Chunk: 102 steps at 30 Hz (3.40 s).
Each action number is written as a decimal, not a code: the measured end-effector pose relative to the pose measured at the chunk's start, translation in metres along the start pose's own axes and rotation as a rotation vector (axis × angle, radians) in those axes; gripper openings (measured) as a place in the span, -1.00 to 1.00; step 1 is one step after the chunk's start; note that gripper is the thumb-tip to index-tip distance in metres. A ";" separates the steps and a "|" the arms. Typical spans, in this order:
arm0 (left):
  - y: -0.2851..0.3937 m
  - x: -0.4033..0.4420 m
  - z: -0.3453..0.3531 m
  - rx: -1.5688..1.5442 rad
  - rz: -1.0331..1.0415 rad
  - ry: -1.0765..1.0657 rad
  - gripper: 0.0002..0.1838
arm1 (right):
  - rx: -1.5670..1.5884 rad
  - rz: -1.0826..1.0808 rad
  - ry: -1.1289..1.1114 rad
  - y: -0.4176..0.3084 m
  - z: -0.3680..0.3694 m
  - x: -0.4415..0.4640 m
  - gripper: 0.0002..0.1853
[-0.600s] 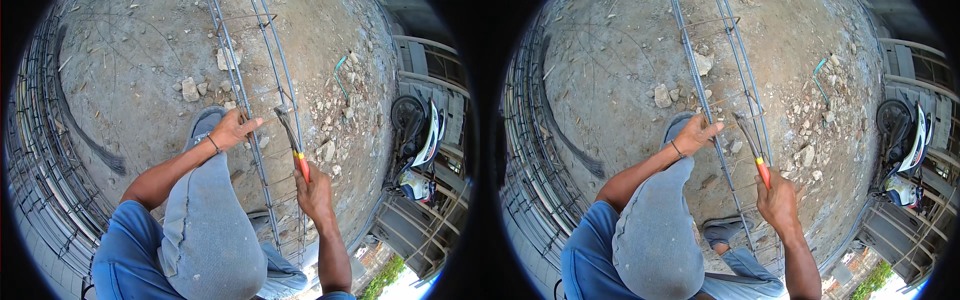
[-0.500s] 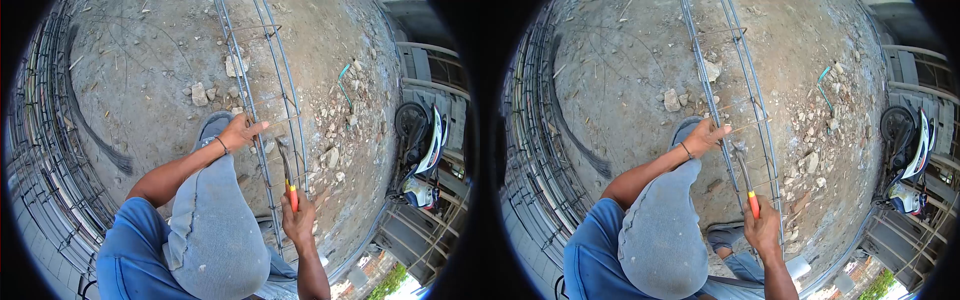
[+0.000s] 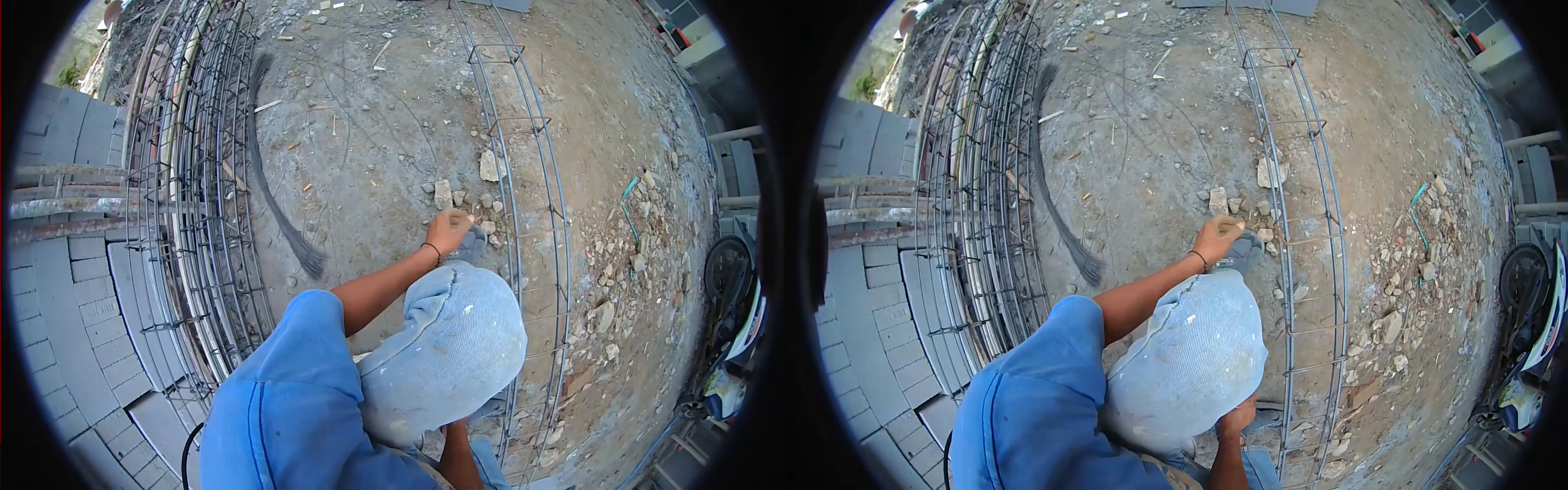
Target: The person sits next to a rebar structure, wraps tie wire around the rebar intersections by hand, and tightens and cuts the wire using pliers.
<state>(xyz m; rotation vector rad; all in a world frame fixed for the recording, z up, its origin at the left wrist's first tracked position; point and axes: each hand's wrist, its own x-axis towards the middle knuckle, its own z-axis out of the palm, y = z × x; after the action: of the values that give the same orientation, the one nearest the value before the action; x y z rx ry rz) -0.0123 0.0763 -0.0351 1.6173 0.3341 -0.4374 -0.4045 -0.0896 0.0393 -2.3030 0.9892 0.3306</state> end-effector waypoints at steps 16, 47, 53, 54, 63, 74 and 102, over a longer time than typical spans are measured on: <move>-0.167 -0.003 -0.297 0.977 -0.191 0.507 -0.60 | -0.223 0.154 -0.101 0.025 0.023 -0.003 -0.71; 0.304 -0.390 0.048 1.282 1.323 -0.649 -0.75 | 1.266 -0.744 0.368 -0.149 -0.268 -0.110 -0.46; 0.275 -0.417 0.098 1.080 1.491 -0.760 -0.76 | 0.991 -0.821 0.643 -0.120 -0.280 -0.124 -0.73; 0.278 -0.421 0.102 0.993 1.606 -0.708 -0.78 | 0.942 -0.790 0.744 -0.118 -0.281 -0.125 -0.80; 0.241 -0.429 0.117 0.657 1.186 -1.169 -0.77 | 1.644 -0.422 0.921 -0.040 -0.302 -0.114 -0.89; 0.199 -0.458 0.113 0.442 0.810 -1.274 -0.71 | 1.549 -0.524 0.921 -0.034 -0.319 -0.137 -0.77; 0.427 -0.425 -0.129 0.696 1.763 0.387 -0.86 | 2.236 -0.135 0.212 -0.062 -0.270 -0.122 -0.87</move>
<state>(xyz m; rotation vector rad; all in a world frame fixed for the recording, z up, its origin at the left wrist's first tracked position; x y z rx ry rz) -0.1783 0.1832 0.5488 1.9881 -1.0737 1.2247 -0.4464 -0.1531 0.3320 -0.2797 0.5226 -0.7720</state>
